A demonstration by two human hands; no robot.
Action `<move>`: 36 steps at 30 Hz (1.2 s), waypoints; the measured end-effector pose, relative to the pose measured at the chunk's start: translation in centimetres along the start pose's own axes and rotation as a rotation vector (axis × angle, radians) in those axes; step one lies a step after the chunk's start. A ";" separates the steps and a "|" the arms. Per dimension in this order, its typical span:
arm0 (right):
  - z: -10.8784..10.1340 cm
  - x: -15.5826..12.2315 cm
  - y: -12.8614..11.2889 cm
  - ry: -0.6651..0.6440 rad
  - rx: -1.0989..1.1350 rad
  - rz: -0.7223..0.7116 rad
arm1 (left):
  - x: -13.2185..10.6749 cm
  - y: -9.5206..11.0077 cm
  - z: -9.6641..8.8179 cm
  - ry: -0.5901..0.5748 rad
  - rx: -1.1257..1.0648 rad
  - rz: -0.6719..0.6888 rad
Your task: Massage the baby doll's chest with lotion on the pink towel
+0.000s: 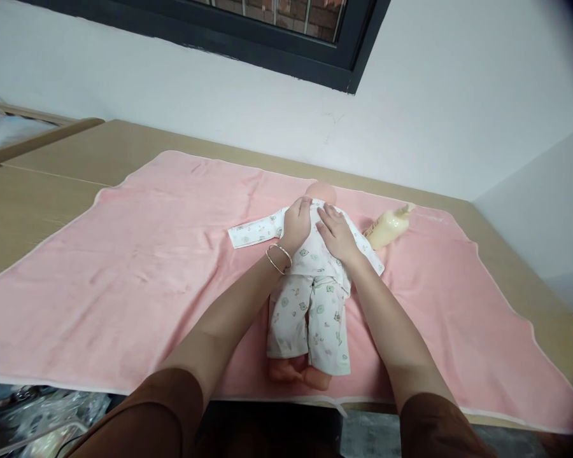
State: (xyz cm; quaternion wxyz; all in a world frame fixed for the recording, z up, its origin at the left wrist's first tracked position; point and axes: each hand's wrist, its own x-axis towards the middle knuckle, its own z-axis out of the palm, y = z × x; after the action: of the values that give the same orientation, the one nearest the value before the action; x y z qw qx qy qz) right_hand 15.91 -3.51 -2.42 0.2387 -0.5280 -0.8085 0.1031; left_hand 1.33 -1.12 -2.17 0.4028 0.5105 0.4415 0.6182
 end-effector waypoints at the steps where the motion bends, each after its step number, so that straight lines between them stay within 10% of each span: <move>1: 0.1 0.0 0.0 0.017 -0.015 0.066 | 0.1 -0.2 -0.2 0.013 0.038 -0.004; 6: 1.7 -0.9 -2.3 0.094 -0.087 0.274 | 0.3 -1.0 -0.7 -0.019 0.123 0.005; 13: 0.7 -0.1 -1.8 -0.096 -0.074 -0.162 | 0.2 -1.7 -1.0 -0.100 0.117 0.027; 20: 0.7 -0.2 -1.8 0.046 -0.150 0.232 | 0.3 -2.7 -1.2 -0.153 0.310 0.156; 27: 1.5 -0.3 -3.4 -0.034 -0.101 -0.121 | 0.4 -3.3 -1.3 -0.160 0.323 0.210; 36: 0.8 0.2 -0.4 0.063 -0.104 0.114 | 0.4 -3.0 -1.9 -0.244 0.506 0.404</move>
State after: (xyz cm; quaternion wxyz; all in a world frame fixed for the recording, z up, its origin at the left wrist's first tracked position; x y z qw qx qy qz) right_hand 15.12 -3.45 -2.88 0.2300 -0.5879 -0.7734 0.0578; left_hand -0.49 -0.17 -5.08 0.1827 0.7416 0.4193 0.4908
